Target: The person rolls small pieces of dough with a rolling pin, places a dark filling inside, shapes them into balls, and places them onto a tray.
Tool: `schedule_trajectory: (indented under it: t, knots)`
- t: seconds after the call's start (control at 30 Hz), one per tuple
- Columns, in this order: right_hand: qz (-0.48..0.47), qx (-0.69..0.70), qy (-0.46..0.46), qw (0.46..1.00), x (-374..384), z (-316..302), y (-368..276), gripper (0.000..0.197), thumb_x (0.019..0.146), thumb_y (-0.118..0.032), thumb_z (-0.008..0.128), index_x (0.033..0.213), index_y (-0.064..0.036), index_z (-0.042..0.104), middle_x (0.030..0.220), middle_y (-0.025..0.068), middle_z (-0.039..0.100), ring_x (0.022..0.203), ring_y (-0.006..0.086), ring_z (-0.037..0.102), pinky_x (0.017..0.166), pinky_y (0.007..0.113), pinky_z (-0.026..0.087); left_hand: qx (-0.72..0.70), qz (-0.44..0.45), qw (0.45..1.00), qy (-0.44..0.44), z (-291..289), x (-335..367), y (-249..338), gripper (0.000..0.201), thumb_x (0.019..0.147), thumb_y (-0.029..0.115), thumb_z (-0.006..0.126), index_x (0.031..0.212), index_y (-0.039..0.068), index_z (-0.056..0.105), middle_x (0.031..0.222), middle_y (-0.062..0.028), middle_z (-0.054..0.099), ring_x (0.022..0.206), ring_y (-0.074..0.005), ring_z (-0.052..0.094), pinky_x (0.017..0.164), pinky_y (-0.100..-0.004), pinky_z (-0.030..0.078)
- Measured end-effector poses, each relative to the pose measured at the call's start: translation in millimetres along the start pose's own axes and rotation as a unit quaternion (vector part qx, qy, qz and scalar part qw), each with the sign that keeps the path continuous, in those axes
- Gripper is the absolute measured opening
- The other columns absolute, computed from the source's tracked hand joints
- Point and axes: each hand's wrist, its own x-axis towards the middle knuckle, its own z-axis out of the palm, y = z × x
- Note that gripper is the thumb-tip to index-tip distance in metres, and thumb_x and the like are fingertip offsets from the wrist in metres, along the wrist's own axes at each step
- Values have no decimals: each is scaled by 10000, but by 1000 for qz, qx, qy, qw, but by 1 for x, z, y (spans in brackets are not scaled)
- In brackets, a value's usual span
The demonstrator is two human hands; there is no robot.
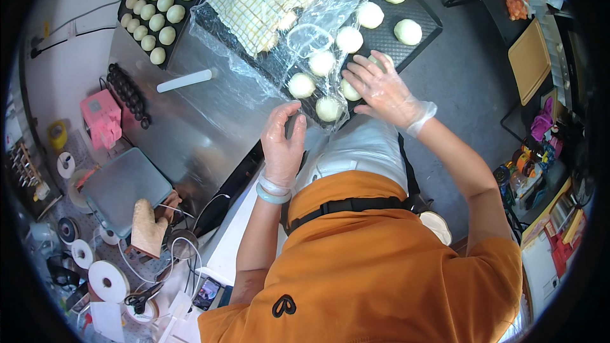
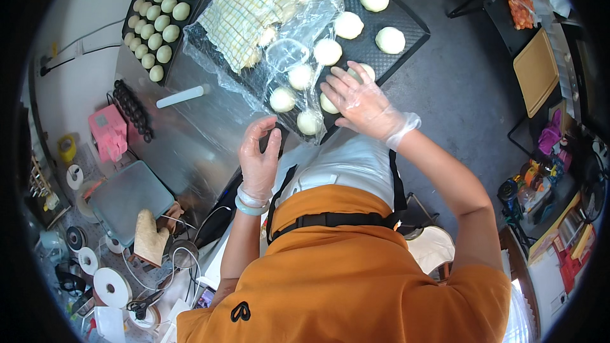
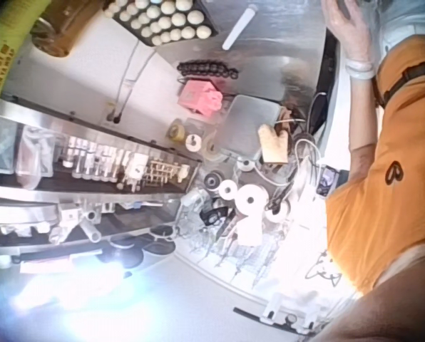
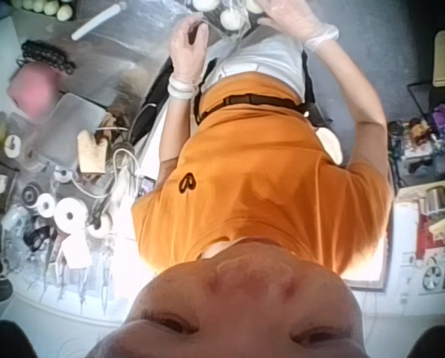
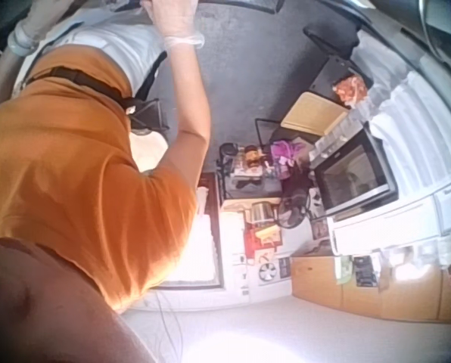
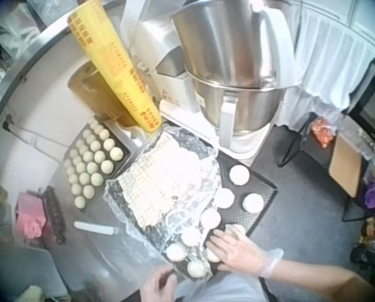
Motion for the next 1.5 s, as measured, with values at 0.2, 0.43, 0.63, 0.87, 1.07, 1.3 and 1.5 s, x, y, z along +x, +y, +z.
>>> schedule_trajectory:
  t: [0.2, 0.43, 0.63, 0.87, 1.07, 1.3, 1.5]
  knots:
    - [-25, -35, 25, 999, 7, 19, 3, 534, 743, -162, 684, 1246, -30, 561, 1088, 58, 598, 1128, 233, 545, 1134, 472, 287, 6, 0, 1000, -4, -2, -1, -2, 214, 891, 12, 617, 1101, -22, 640, 1084, -105, 650, 993, -192, 611, 889, -319, 471]
    - [-12, -34, 66, 997, 1, 6, 2, 485, 783, -104, 621, 1256, -28, 546, 1152, 86, 582, 1147, 239, 536, 1104, 433, 335, 3, 2, 1000, -3, -1, -2, 0, 211, 892, 8, 614, 1099, -22, 638, 1088, -108, 650, 994, -197, 615, 899, -325, 472]
    - [146, 36, 66, 986, -17, -8, 10, 751, 715, -183, 772, 1366, -20, 435, 1350, 158, 469, 1251, 301, 463, 1074, 408, 381, -32, -17, 999, 9, 0, -3, -1, 198, 879, -1, 622, 1075, -26, 627, 1054, -136, 646, 966, -241, 624, 872, -332, 487]
    - [155, 70, 73, 983, -15, 11, 25, 703, 729, -122, 739, 1361, -19, 449, 1300, 155, 512, 1180, 319, 514, 1029, 424, 426, -7, -7, 1000, -7, 0, 0, 1, 209, 893, 1, 611, 1099, -23, 638, 1078, -105, 647, 993, -186, 607, 897, -322, 474]
    - [197, 24, 175, 964, -24, -37, 48, 733, 708, -110, 743, 1373, -48, 443, 1301, 166, 500, 1200, 331, 494, 1033, 447, 407, -3, -28, 1000, 6, -1, -5, 5, 212, 882, 2, 617, 1092, -25, 627, 1066, -136, 646, 971, -244, 626, 878, -330, 489]
    - [194, 61, 110, 973, -11, -20, 96, 663, 682, 6, 720, 1303, -31, 492, 1206, 139, 523, 1124, 326, 515, 977, 402, 466, -10, -4, 1000, -1, 2, -2, 5, 211, 885, 2, 620, 1094, -25, 626, 1077, -136, 643, 981, -242, 623, 891, -328, 484]
    - [166, 73, 125, 975, -9, -17, 83, 608, 657, 33, 721, 1232, -28, 532, 1135, 124, 536, 1084, 317, 528, 952, 404, 482, -1, -14, 1000, -3, 2, -4, 4, 214, 883, -1, 624, 1095, -31, 623, 1088, -139, 638, 996, -244, 620, 895, -327, 483]
